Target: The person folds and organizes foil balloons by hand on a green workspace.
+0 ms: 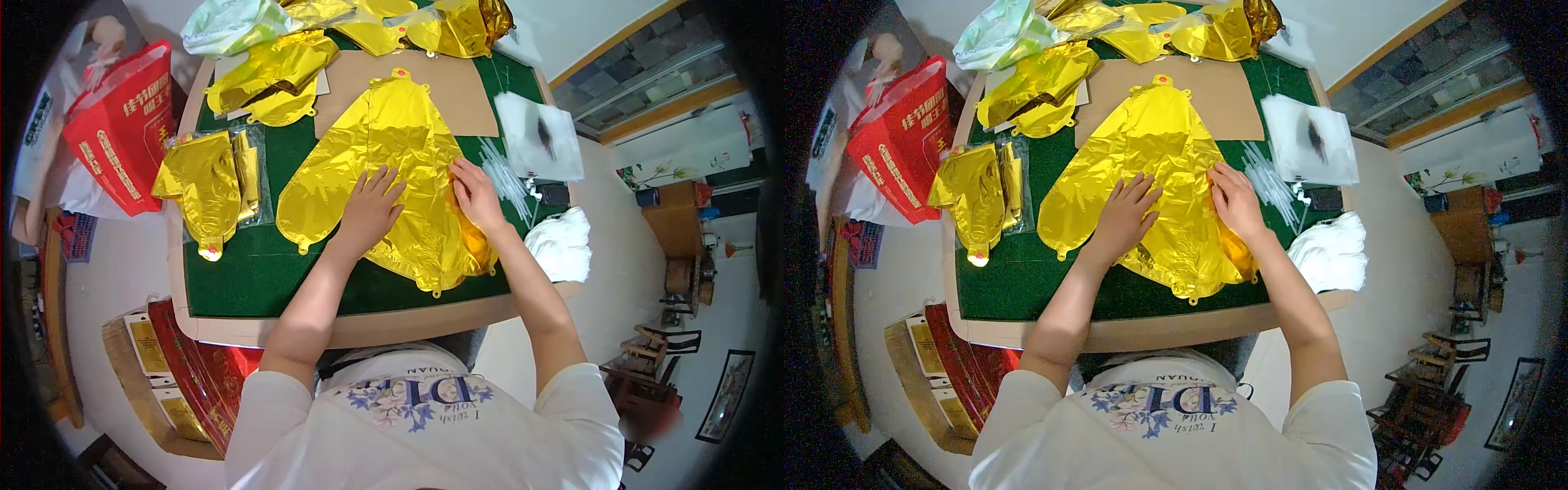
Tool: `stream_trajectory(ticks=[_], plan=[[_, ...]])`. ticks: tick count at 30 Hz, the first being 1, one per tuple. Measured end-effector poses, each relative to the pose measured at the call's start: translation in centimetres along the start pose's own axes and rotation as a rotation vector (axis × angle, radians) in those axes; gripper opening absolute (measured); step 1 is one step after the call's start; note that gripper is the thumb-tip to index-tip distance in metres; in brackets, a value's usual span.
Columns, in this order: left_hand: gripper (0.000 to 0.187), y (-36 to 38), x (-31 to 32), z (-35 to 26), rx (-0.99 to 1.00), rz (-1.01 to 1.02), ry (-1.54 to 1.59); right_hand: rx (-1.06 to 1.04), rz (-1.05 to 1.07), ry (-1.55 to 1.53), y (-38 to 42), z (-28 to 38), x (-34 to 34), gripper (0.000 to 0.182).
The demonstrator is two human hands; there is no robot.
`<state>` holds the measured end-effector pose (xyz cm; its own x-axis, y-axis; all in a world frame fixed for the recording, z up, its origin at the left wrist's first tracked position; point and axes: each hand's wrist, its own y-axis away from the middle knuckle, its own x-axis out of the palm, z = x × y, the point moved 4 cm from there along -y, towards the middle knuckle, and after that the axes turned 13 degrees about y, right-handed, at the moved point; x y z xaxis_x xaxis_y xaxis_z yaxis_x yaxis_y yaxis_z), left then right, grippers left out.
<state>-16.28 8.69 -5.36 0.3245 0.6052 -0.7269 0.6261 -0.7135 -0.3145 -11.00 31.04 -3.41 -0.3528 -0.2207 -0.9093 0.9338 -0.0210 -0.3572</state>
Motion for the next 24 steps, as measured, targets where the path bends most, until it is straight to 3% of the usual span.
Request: stream_trajectory(ticks=[6,15,18,21,24], plan=[[0.041,0.0,0.0,0.1,-0.017,0.028,0.002,-0.023,-0.004,0.065,-0.8,2.5,-1.9,0.03],[0.04,-0.1,-0.1,-0.1,-0.017,0.01,0.02,-0.161,0.067,0.096,0.1,6.0,0.9,0.036],[0.04,-0.3,-1.1,-0.4,0.014,-0.1,0.023,-0.14,0.066,0.09,0.1,6.0,1.1,0.037],[0.037,-0.4,-3.6,0.6,-0.114,-0.391,-0.035,-0.133,0.07,0.097,0.2,5.9,1.2,0.037],[0.032,0.1,-4.2,2.2,-0.253,-0.394,0.021,-0.139,0.073,0.093,0.2,5.9,1.1,0.037]])
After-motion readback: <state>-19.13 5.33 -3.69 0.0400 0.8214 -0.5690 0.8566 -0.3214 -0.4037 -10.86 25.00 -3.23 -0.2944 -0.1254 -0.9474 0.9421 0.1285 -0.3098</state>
